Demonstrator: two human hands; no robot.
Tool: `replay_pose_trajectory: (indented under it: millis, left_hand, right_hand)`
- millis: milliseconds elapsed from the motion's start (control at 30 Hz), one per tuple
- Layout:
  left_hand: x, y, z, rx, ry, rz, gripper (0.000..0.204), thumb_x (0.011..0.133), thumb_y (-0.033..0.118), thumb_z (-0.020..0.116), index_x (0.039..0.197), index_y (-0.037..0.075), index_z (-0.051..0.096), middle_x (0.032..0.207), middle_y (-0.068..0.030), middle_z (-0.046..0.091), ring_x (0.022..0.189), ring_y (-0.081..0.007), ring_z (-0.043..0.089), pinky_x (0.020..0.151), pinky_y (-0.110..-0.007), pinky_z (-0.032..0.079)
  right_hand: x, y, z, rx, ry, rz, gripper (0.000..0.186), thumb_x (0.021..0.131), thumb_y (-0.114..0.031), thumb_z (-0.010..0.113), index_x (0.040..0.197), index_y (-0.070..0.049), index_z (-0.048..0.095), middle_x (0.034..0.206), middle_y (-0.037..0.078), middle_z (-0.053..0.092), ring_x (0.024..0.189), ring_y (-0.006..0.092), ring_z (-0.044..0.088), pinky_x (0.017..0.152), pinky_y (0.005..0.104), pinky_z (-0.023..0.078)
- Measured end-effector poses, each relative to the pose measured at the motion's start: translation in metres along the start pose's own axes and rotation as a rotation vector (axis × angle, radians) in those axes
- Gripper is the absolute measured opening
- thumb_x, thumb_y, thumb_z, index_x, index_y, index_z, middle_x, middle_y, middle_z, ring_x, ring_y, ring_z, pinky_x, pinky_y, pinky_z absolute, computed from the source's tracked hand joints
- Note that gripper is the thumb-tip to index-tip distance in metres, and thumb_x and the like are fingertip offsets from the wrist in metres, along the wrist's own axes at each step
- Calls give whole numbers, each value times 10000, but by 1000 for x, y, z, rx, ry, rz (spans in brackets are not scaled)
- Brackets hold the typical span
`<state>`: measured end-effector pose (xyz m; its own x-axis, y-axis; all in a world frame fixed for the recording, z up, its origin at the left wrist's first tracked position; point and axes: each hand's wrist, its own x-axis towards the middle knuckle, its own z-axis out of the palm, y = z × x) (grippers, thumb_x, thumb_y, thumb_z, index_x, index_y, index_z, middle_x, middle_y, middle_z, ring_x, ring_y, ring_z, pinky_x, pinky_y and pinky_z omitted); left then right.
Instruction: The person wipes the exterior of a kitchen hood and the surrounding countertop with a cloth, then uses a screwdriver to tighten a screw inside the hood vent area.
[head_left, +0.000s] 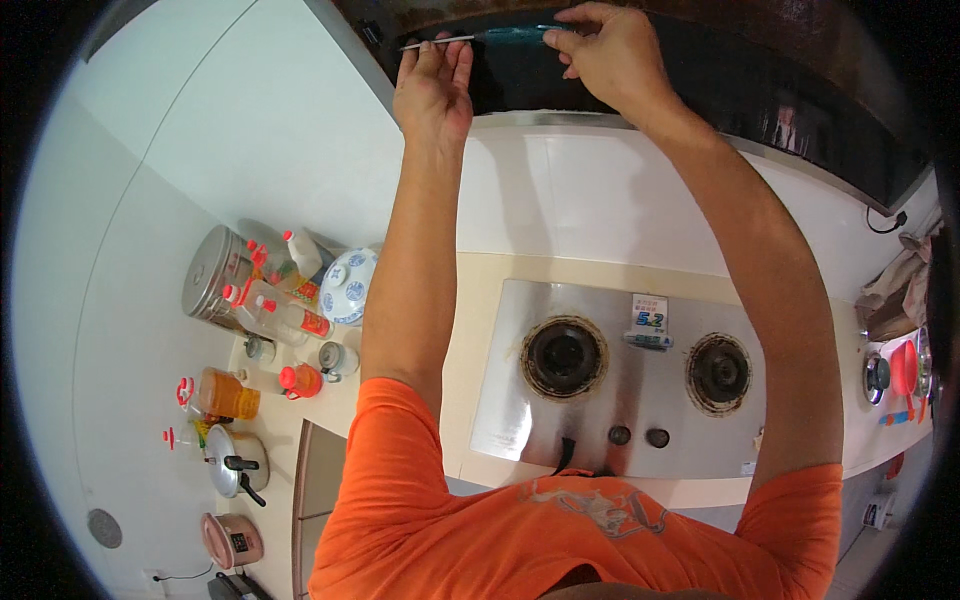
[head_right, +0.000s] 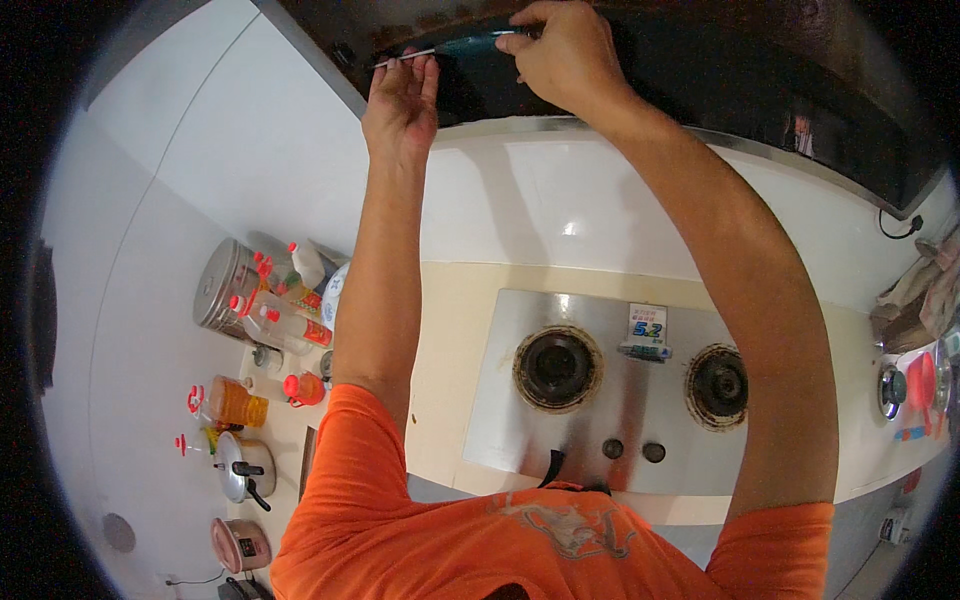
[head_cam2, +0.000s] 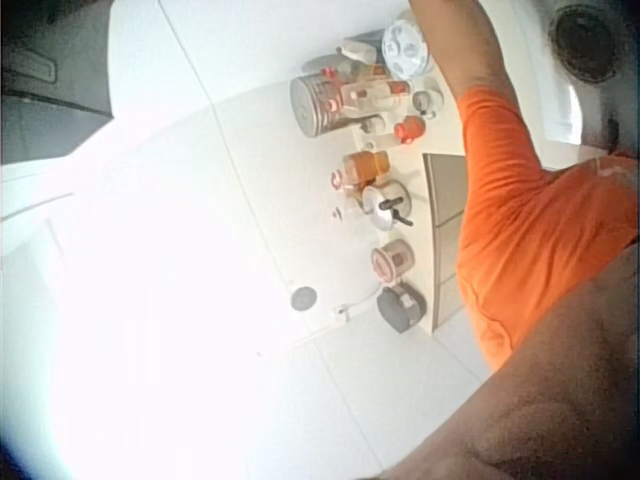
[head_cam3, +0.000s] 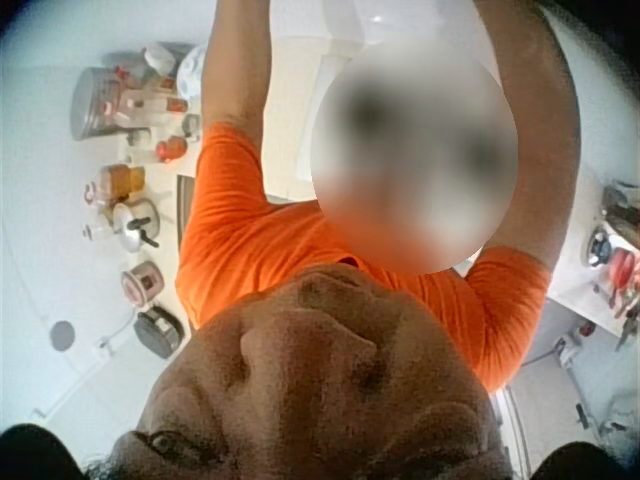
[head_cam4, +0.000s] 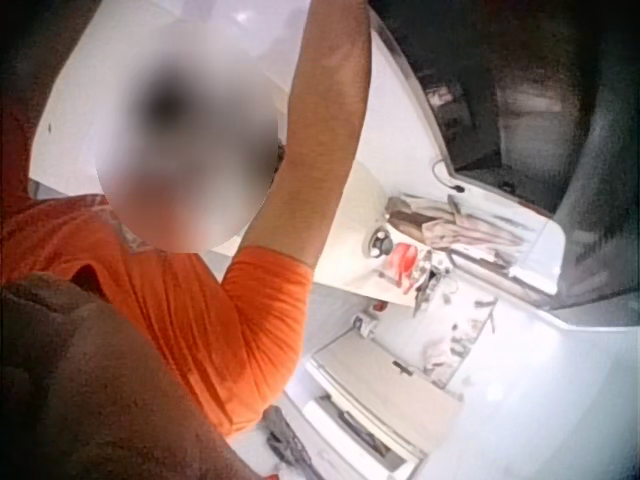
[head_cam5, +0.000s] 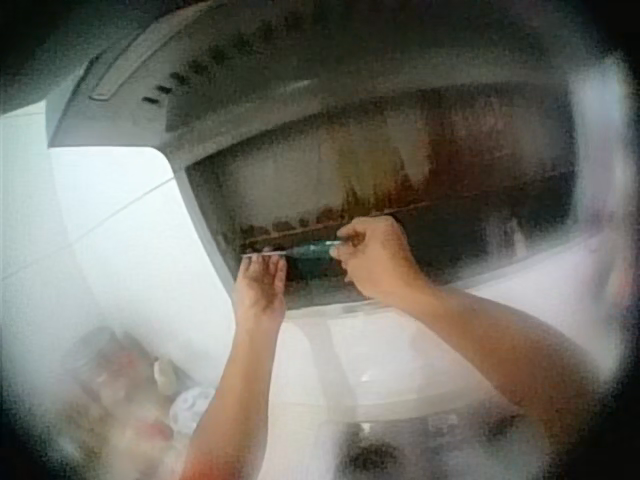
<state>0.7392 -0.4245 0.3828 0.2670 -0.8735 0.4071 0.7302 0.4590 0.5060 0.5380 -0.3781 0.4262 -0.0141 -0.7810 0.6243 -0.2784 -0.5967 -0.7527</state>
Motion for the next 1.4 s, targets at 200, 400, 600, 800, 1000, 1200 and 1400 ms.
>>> replay_pose_trajectory:
  millis: [200,400,600,800,1000,1200,1400]
  left_hand:
    - [9,2,-4,-12,-6,29,307,1025,66,518,1323,1,489,1085,-136,639,911,-236,655,912,-386,581]
    - [15,0,-6,-5,0,56,333,1015,57,534,1341,16,485,1059,-132,644,921,-242,660,896,-395,585]
    - [16,0,-6,-1,17,44,306,1021,72,528,1320,21,484,1078,-136,629,968,-251,646,941,-416,565]
    - [16,3,-2,35,55,35,266,1028,86,515,1282,10,496,1097,-129,616,1013,-260,626,988,-422,539]
    - [17,3,-1,1,95,45,260,1018,68,531,1270,6,523,1033,-107,635,949,-227,640,953,-408,557]
    - [16,6,0,3,168,50,228,1027,78,513,1236,-9,540,1094,-128,624,998,-253,627,973,-419,547]
    - [17,0,3,-30,157,62,252,1030,66,495,1226,-89,521,1175,-197,597,1131,-322,603,1035,-458,531]
  right_hand:
    - [3,-6,4,-8,-28,80,253,871,-37,726,1068,111,668,719,165,688,588,186,655,529,335,530]
    - [8,-3,6,-13,-15,31,247,883,-32,713,1054,139,663,742,180,692,614,185,664,530,324,534]
    - [11,4,8,66,-20,4,258,885,-25,705,1060,159,657,741,187,695,599,188,662,518,322,526]
    - [13,2,6,71,-28,5,257,880,-47,717,1034,153,669,693,186,684,577,186,664,499,337,515]
    - [19,2,4,60,-90,6,220,879,-60,718,958,141,681,700,190,679,526,189,648,483,339,506]
    - [12,-24,-8,-90,-317,95,275,895,-103,705,1010,145,676,868,261,708,796,327,706,710,420,543]
    - [31,12,6,-479,-176,-240,384,884,-101,703,1153,158,614,987,348,665,937,420,682,806,448,533]
